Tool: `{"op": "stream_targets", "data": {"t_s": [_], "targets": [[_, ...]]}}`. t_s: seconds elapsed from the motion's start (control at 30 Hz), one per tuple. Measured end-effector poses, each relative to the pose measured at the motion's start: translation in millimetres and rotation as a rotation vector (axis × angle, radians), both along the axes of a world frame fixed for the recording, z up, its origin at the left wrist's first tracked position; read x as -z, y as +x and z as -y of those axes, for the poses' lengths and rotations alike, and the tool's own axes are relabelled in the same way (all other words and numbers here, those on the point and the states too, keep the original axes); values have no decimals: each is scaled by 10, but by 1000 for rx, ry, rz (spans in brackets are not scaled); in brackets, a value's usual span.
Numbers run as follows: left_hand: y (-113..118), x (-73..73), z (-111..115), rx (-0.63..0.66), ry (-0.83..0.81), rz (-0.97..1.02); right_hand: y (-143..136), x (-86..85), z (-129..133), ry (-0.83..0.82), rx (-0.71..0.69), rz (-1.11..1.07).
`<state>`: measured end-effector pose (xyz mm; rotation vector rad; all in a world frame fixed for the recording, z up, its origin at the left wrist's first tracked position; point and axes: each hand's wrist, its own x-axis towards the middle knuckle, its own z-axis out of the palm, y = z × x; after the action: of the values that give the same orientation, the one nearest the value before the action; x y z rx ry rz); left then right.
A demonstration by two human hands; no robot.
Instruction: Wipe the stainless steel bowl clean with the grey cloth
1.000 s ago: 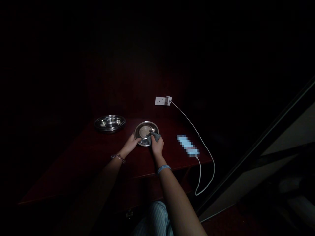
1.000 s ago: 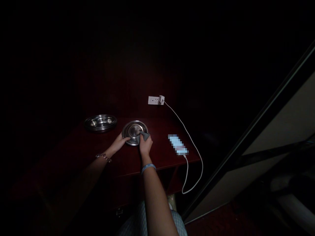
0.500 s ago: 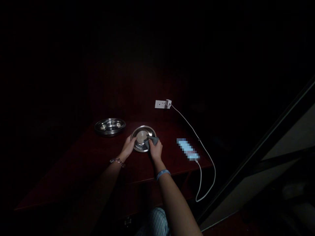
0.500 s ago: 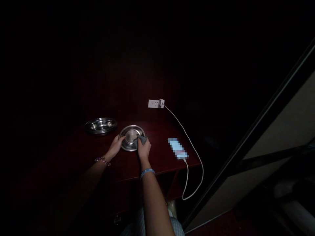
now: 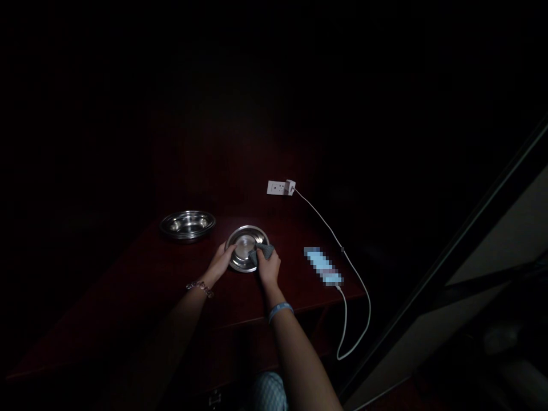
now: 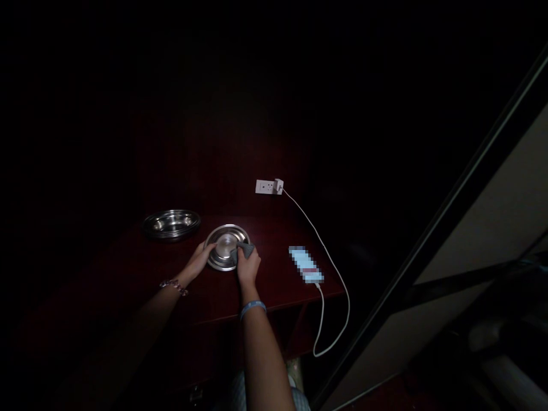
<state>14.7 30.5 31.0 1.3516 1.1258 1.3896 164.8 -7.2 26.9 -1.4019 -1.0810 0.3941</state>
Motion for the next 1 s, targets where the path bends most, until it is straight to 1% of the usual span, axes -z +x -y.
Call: {"op": "stream_targets", "data": {"t_s": [0.1,0.2,0.4,0.5,0.57,0.7,0.77,0.87,1.0], "targets": [[13,6,0,-6,20,11,-4,-4,-15,-10,1,-10],[14,33,-17,16,65,2,-3,-5,-20,9,-16,-38],[-9,87,-64,127,103,-38,27,19,-10,22,4,-61],[17,90,-47,151,112,-37,38,24,-20,14,28,-55],[47,92,-27,161,108,-27,37,18,-28,-4,24,-53],[89,114,-15,248,96,-34,23,-3,-32,-26,10,-56],[89,131,-30,272,109,-39,18,-8,-30,-21,6,-57],[78,153,-65,253,124,-26,19,0,-33,-7,5,-63],[73,144,-85,187,79,-5,24,15,-41,4,13,-53]]}}
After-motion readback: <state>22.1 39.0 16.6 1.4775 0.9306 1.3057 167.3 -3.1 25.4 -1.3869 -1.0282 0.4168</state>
